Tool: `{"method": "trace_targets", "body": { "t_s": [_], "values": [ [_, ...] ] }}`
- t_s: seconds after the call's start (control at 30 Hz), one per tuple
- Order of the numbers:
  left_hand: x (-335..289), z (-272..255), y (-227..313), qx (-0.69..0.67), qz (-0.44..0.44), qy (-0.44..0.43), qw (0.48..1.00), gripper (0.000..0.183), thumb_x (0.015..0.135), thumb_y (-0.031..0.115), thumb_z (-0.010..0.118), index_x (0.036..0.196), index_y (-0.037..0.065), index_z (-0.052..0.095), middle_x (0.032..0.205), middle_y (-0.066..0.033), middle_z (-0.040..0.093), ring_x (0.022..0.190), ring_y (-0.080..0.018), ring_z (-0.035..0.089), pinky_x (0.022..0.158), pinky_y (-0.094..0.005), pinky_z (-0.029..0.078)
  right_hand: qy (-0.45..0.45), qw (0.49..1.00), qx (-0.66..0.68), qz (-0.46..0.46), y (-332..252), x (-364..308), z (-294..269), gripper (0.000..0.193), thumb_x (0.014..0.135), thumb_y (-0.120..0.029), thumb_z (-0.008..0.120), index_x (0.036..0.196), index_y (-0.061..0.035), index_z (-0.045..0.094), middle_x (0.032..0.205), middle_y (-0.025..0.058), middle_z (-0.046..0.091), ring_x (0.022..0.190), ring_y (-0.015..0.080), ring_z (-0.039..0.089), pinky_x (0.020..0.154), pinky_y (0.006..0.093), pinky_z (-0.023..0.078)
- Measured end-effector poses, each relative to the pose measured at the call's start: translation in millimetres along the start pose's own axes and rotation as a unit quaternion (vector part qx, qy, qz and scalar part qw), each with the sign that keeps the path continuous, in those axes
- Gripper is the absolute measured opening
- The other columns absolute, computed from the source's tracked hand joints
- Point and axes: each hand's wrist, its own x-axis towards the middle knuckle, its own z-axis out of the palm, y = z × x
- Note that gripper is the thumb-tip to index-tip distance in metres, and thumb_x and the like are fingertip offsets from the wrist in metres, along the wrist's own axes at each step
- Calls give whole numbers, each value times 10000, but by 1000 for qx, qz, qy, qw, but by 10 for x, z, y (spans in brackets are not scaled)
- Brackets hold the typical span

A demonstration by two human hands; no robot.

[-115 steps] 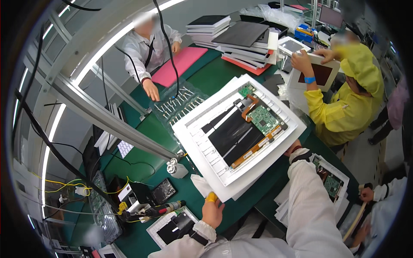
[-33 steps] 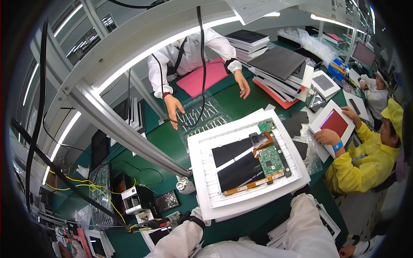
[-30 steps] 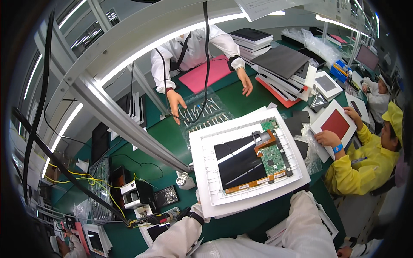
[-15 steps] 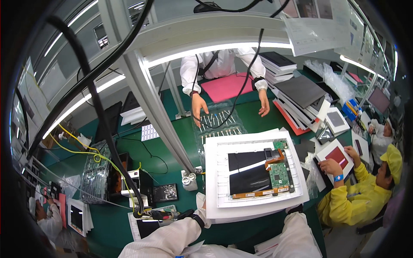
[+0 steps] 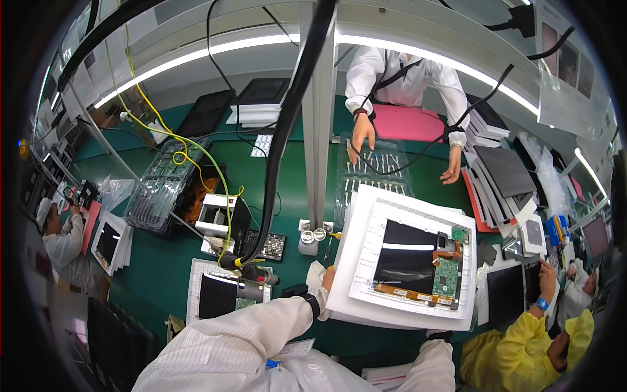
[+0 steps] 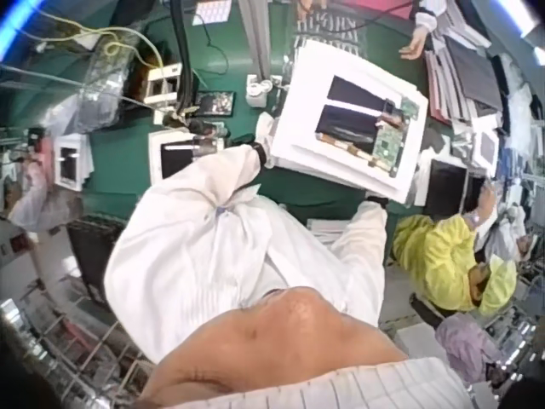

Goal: Assembling a circuit board and screen components into a plastic housing using an electric screwdriver.

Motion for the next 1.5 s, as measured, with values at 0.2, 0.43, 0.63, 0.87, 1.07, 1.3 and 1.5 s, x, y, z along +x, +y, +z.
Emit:
{"method": "trace_targets", "body": {
  "t_s": [0.2,0.43,0.63,0.87,1.07,1.3,1.5],
  "values": [
    [-188,689,307,228,34,126,965,313,879,162,562,1107,-24,453,1002,-138,570,839,-200,603,707,-325,518,16,1000,-7,-7,-17,-14,-181,288,914,-231,474,1107,-43,577,1041,74,624,972,216,585,820,327,457],
    [-468,1317,1256,-46,-40,30,998,345,860,93,578,1145,-44,441,1004,-151,599,883,-179,613,702,-323,536,9,1000,-10,-20,-192,-175,-60,287,912,-232,475,1100,-44,581,1034,74,625,969,216,586,817,327,457],
    [-118,1525,946,247,17,42,968,406,841,153,610,1125,-87,448,1002,-213,618,923,-282,631,766,-381,511,31,997,-13,-63,-613,-379,-152,285,909,-233,476,1093,-44,584,1028,73,626,966,215,586,814,327,456],
    [676,1748,839,258,65,14,964,393,825,190,634,1056,-97,500,995,-234,614,920,-262,630,732,-373,506,9,995,-3,-99,-852,-144,144,284,907,-235,477,1086,-45,588,1021,73,627,962,215,586,811,327,456],
    [1135,1740,1566,273,118,46,954,374,835,192,619,1059,-87,510,981,-216,620,902,-250,629,721,-363,505,-52,995,21,-85,-748,567,924,282,904,-236,478,1080,-46,591,1015,72,628,959,215,586,809,327,455],
    [1688,1520,2216,327,146,82,930,353,847,193,603,1063,-75,522,965,-195,626,880,-236,628,707,-353,503,-89,993,38,-70,-671,1534,1700,281,902,-237,480,1073,-46,595,1008,72,630,955,215,586,806,327,454],
    [1996,1450,2503,341,159,90,922,337,857,194,588,1066,-64,533,952,-176,631,862,-224,628,696,-344,502,-102,992,34,-64,-663,2129,2175,280,900,-238,480,1067,-47,598,1002,71,631,952,214,586,803,327,454]
  ]
}}
